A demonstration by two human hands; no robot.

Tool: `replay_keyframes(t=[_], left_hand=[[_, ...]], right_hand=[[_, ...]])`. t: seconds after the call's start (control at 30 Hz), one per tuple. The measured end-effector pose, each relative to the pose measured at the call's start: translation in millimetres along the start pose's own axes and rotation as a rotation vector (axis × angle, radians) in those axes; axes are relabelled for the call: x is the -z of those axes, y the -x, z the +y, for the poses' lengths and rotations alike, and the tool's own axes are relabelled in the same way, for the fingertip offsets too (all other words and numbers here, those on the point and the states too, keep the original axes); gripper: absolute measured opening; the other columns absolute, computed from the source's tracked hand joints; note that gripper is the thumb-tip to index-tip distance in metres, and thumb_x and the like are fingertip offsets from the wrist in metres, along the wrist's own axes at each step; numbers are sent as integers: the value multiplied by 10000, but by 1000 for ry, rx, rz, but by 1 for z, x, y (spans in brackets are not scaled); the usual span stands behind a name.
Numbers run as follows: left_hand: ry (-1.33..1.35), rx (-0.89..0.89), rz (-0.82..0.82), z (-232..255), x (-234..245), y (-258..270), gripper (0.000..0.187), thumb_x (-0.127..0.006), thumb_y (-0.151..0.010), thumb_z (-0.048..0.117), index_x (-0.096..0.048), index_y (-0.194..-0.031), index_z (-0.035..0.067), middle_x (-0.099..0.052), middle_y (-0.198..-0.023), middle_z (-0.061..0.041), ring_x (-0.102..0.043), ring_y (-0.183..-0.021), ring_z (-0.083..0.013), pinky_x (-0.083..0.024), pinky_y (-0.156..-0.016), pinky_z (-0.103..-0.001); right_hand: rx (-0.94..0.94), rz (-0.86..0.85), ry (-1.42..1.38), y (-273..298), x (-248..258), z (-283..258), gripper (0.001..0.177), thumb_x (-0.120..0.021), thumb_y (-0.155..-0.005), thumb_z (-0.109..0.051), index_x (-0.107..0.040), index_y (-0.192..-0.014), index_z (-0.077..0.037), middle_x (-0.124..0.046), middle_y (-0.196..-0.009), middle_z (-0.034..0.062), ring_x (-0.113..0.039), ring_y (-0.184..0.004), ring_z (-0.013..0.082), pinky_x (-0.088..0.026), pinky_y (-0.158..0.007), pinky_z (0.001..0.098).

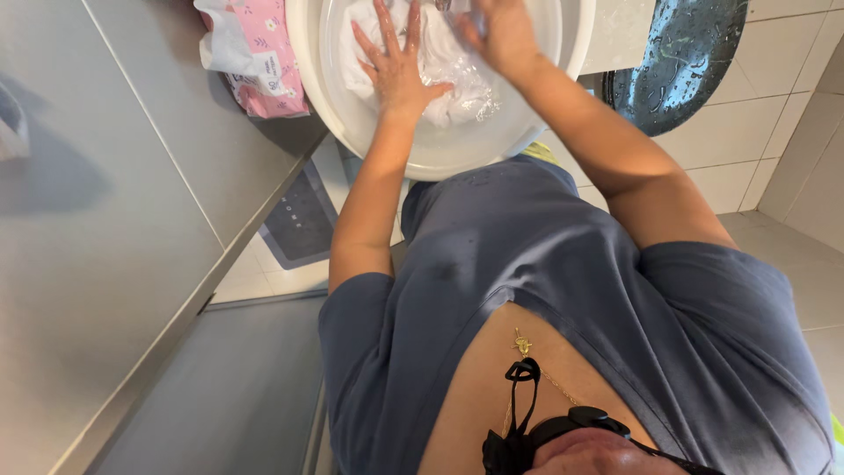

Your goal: The person hand-washes a white cloth in a white basin placed on a toilet tank. They repeatedly submerge, agitate, and rinse the cloth under running water from the sink faucet, then wring it out and return it to the basin.

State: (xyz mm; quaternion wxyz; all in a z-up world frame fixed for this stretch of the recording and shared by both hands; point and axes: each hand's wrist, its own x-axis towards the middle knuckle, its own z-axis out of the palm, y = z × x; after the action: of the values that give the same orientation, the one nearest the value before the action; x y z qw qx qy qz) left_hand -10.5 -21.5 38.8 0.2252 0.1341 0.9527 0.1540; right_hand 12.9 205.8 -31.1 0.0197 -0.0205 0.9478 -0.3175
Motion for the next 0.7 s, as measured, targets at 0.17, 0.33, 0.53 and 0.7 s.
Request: replay_keyframes(t=[0.17, 0.33, 0.53, 0.7], left_hand=[[43, -26, -67, -4, -17, -10, 1585, -991, -454, 684, -13, -1619, 239, 155, -1632, -266, 42, -1505, -586, -159, -1196, -704], [-14, 35, -65, -13, -47, -32, 1599, -942, -415, 722, -6, -1597, 191, 146, -1605, -331, -2, -1533, -494, -149, -1226, -652], [-182, 23, -225, -14, -62, -55, 1383, -840, -590, 791, -127, -1617, 200, 54, -1700, -193, -5, -1582, -473, -152, -1259, -687], [-73, 102, -199, -13, -48, -54, 1227, -898, -590, 641, -280, -1539, 168, -172, -1606, -163, -203, -1462, -467, -314, -1156, -624]], right_hand=[[120, -119, 273, -2, -19, -41, 726, -646, -1097, -593, -401, -1697, -266, -287, -1598, 252, -239, -1318, 658, -156, -1065, 824], [91, -184, 269, -9, -33, -33, 803, -566, -1028, -693, -364, -1684, -278, -261, -1586, 341, -177, -1356, 709, -80, -1062, 827], [127, -229, 390, -34, -56, -7, 784, -595, -980, -697, -513, -1520, -133, -368, -1468, 393, -297, -1328, 625, -190, -1078, 719], [-161, -366, -39, -60, -47, -8, 638, -700, -976, -618, -628, -1311, -80, -647, -1248, 212, -595, -1120, 381, -459, -961, 520]])
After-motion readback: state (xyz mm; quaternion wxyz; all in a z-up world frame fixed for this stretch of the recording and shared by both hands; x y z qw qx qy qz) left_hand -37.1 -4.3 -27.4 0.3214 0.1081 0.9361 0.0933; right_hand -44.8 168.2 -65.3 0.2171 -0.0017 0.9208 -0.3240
